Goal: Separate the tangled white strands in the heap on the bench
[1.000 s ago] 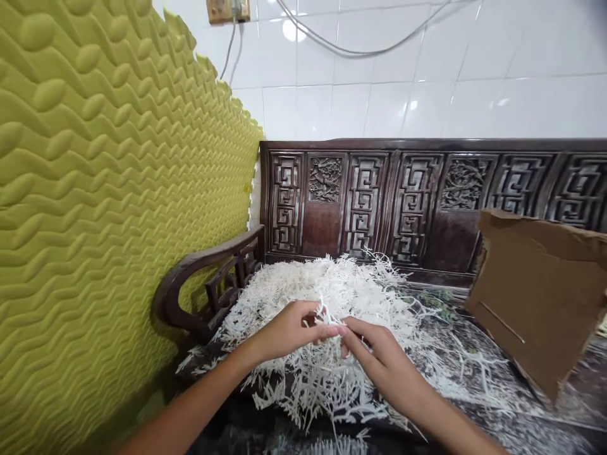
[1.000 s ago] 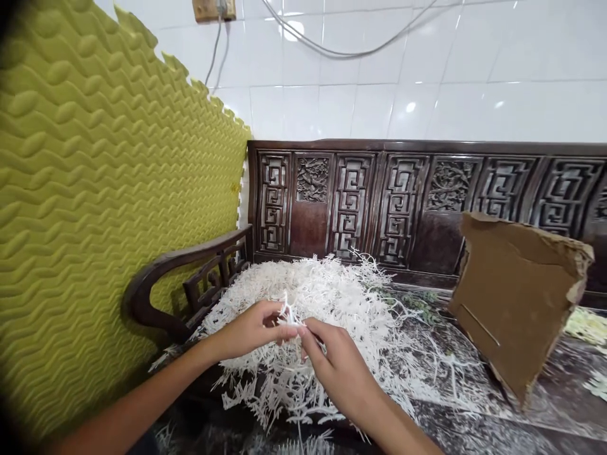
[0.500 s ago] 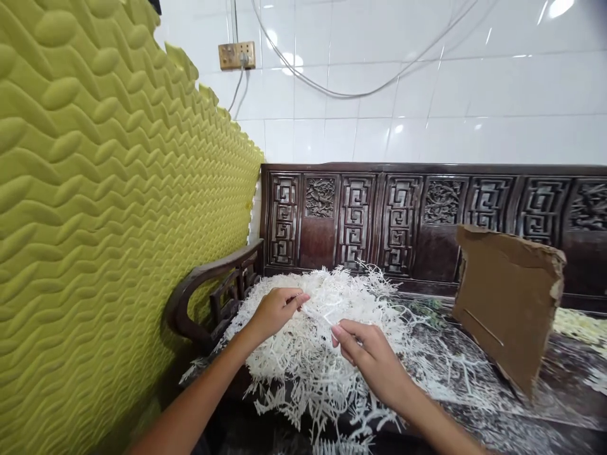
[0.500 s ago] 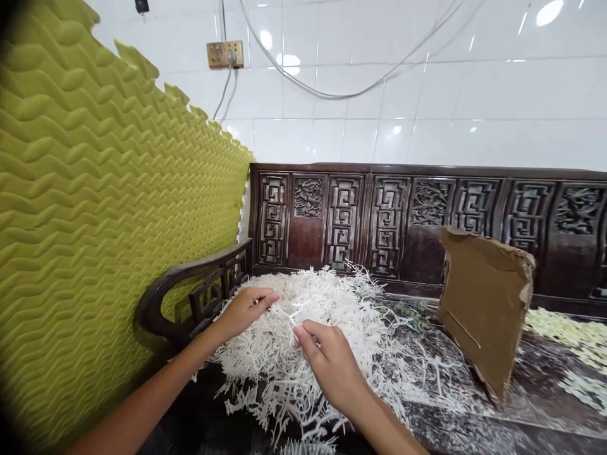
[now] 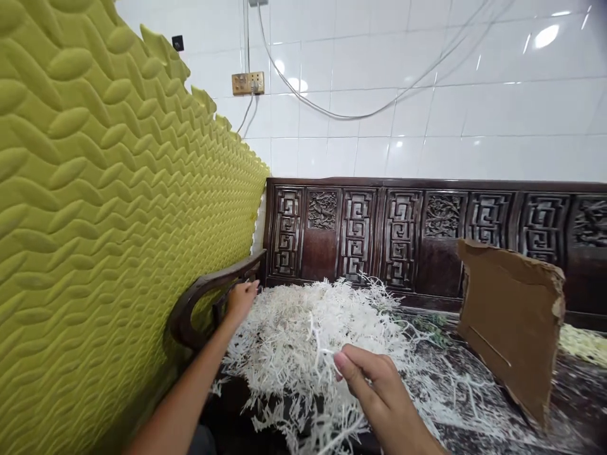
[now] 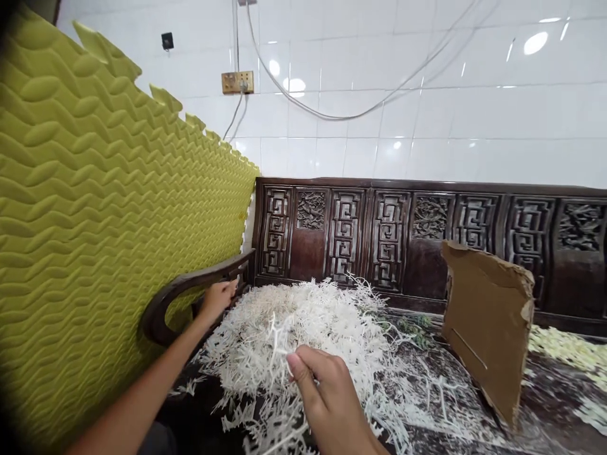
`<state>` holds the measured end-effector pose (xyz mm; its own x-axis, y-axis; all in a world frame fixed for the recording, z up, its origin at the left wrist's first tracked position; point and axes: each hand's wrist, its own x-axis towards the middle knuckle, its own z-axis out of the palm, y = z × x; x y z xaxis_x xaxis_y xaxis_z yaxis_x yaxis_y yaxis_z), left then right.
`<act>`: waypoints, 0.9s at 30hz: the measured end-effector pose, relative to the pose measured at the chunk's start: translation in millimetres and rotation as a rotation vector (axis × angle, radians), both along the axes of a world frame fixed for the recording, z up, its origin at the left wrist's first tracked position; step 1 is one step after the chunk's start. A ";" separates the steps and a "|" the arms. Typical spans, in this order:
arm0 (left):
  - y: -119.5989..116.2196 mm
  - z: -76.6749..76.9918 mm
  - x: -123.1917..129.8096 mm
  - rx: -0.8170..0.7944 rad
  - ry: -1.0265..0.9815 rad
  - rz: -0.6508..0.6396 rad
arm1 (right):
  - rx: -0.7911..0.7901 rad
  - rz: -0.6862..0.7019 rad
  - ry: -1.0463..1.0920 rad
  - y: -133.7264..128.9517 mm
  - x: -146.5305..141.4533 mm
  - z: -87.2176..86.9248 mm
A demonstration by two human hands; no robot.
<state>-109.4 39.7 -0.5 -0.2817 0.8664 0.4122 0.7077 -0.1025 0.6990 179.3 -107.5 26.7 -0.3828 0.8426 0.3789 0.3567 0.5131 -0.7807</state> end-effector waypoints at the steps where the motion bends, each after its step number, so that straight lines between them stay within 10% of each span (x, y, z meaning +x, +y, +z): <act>1: 2.2 -3.3 -10.6 -0.020 -0.016 -0.008 | -0.021 -0.022 0.024 1.8 5.2 -0.9; 8: -18.7 -4.0 26.4 -0.152 -0.094 -0.295 | -0.097 -0.148 0.042 29.4 33.4 -17.8; 16: -74.1 22.4 97.2 -0.532 -0.280 -1.024 | 0.002 -0.164 -0.023 24.3 21.3 -9.0; 27: -62.2 18.7 87.7 -0.229 -0.290 -0.779 | 0.040 -0.146 -0.024 23.7 21.5 -13.6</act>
<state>-21.7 -22.6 18.2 0.3607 0.9093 0.2075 0.2847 -0.3192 0.9039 200.8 -83.8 13.1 -0.2664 0.8742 0.4059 0.4481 0.4852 -0.7508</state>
